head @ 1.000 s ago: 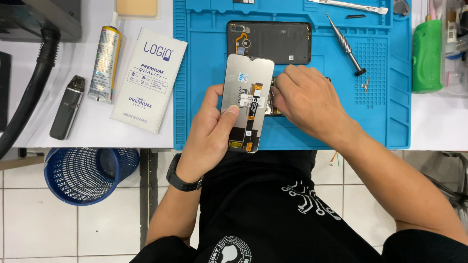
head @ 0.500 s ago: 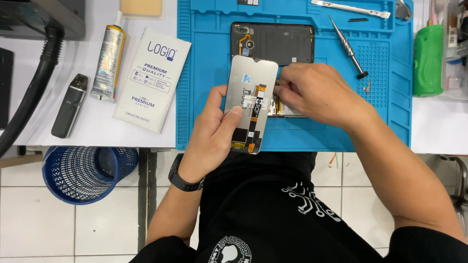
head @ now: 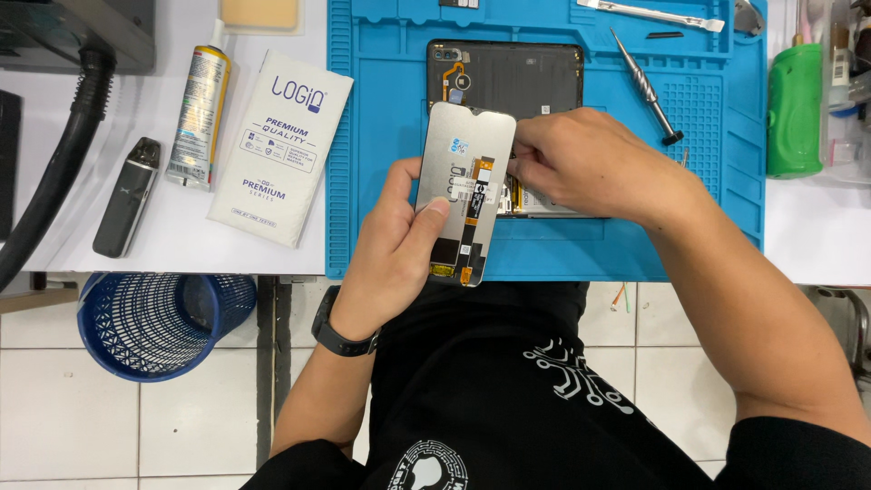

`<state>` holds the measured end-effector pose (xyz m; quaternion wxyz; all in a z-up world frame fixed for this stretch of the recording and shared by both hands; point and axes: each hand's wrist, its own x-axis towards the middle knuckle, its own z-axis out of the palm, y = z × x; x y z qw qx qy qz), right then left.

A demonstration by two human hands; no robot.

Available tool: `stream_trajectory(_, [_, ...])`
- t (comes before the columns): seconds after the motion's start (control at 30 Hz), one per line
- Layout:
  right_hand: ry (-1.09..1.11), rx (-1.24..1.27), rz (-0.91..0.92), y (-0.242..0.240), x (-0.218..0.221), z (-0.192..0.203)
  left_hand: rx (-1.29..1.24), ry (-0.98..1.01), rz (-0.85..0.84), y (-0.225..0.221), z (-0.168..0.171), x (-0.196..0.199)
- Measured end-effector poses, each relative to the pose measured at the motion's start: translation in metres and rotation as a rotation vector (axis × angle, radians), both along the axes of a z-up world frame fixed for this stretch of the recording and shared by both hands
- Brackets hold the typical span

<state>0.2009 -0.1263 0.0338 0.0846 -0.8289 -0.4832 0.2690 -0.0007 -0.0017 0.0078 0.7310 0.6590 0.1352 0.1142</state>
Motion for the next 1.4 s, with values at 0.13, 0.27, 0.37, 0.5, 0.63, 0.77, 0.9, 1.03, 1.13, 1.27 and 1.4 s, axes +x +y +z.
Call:
stream_trajectory(0.13, [-0.022, -0.01, 0.009, 0.002, -0.005, 0.005, 0.013, 0.012, 0.001, 0.001, 0.0, 0.001])
stream_trajectory(0.27, [-0.027, -0.015, 0.02, 0.002, -0.011, 0.009, 0.025, 0.003, 0.005, 0.002, -0.005, 0.003])
stream_trajectory(0.37, [-0.046, -0.041, 0.035, 0.003, -0.011, 0.009, 0.029, 0.006, 0.008, 0.002, -0.004, 0.003])
stream_trajectory(0.5, [-0.148, -0.078, 0.089, -0.001, -0.021, 0.022, 0.043, 0.008, 0.007, 0.001, -0.004, 0.002])
stream_trajectory(0.63, [-0.165, -0.072, 0.116, -0.004, -0.025, 0.016, 0.05, 0.011, 0.009, 0.0, -0.003, 0.0])
stream_trajectory(0.77, [-0.452, -0.043, 0.281, -0.013, -0.03, 0.0, 0.066, 0.006, 0.019, 0.0, -0.004, -0.001])
stream_trajectory(0.9, [-0.725, -0.017, 0.376, -0.024, -0.028, -0.028, 0.089, 0.021, 0.017, 0.0, -0.004, 0.0])
stream_trajectory(1.03, [-0.833, 0.022, 0.389, -0.025, -0.033, -0.033, 0.104, 0.011, 0.026, 0.0, -0.003, 0.001])
stream_trajectory(1.13, [-0.834, 0.08, 0.356, -0.028, -0.03, -0.036, 0.115, 0.006, 0.025, 0.0, -0.002, 0.001])
stream_trajectory(1.27, [-0.503, 0.244, 0.173, -0.033, -0.021, -0.038, 0.106, 0.005, 0.021, 0.002, -0.002, 0.0])
stream_trajectory(1.4, [-0.157, 0.468, -0.025, -0.043, -0.022, -0.029, 0.104, -0.002, 0.029, 0.003, 0.001, 0.001])
